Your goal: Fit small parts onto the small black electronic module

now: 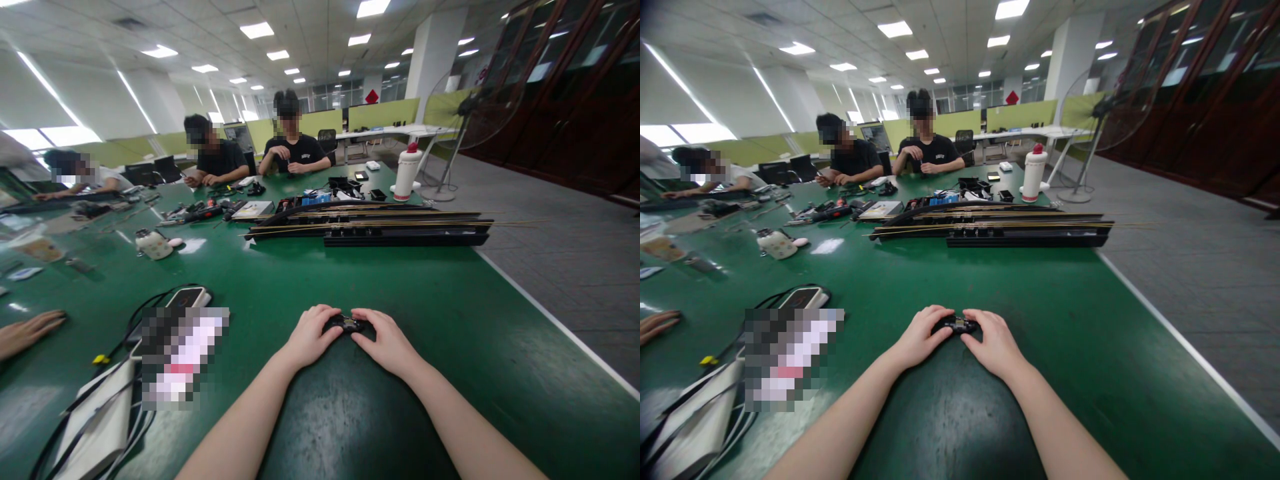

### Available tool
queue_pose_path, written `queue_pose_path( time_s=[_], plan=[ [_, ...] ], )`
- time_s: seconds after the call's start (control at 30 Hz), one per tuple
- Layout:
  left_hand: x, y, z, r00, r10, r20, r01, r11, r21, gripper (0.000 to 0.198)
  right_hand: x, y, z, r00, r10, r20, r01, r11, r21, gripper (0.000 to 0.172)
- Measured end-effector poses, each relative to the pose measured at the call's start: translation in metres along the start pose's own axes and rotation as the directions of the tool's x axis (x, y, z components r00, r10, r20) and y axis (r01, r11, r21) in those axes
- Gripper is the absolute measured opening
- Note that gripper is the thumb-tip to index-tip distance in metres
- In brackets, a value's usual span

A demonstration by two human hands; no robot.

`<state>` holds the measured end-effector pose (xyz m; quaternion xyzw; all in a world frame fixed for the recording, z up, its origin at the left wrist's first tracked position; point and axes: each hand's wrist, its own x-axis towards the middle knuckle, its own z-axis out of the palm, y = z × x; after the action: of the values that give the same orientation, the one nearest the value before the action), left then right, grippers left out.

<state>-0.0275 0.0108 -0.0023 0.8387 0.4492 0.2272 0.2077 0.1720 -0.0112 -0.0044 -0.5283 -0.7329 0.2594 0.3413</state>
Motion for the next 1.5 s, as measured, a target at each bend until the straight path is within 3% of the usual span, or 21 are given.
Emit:
queue_pose_path(
  time_s=[1.5],
  plan=[
    [0.0001,-0.0006,0.0005,1.000,0.008,-0.005,-0.008,1.000,0.001,0.032,0.0001,0.0022,0.0001,1.000,0.001,0.010,-0.001,0.999,-0.043,0.033]
  ],
)
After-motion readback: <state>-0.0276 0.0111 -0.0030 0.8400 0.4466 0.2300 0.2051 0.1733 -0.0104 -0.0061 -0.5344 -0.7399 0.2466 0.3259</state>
